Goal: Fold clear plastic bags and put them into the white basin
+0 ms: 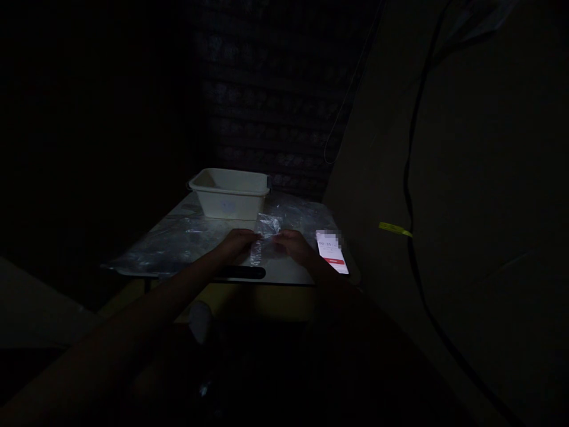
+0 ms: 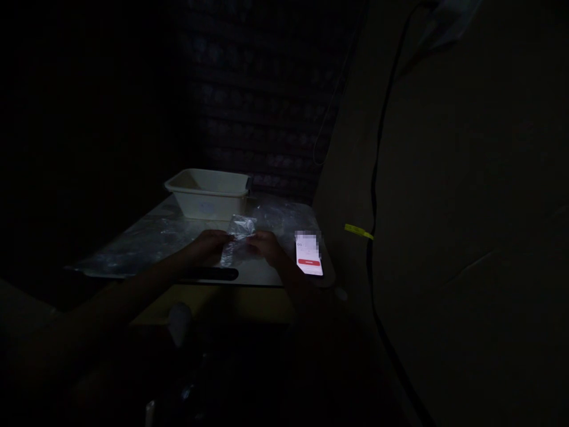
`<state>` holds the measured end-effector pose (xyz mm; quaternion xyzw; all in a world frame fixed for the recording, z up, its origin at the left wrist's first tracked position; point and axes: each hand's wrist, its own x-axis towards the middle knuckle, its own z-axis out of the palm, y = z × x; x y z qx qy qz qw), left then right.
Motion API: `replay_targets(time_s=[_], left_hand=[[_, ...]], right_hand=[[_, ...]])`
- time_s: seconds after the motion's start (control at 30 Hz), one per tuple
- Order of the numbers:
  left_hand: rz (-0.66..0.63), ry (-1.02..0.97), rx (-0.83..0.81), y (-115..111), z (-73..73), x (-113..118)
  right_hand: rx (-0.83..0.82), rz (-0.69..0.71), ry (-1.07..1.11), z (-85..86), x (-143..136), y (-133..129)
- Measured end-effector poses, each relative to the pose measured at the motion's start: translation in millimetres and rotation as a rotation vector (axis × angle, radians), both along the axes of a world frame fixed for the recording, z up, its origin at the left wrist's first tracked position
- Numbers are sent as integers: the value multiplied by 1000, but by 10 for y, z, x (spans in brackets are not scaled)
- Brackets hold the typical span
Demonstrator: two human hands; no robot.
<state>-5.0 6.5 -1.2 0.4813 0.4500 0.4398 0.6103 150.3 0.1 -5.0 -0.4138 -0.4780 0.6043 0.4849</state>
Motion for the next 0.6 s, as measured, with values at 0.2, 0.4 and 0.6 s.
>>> replay_targets(time_s=[0.2,0.4,0.6], left_hand=[[-13,4,41,20,-2,-26],[-17,34,28,-45,79,2],[-51,307,107,16,-93,-34]], right_hand=[[4,41,83,14,18,-23],[-3,24,102,-19,28,-3],[27,-10,-70,-125,80,24]])
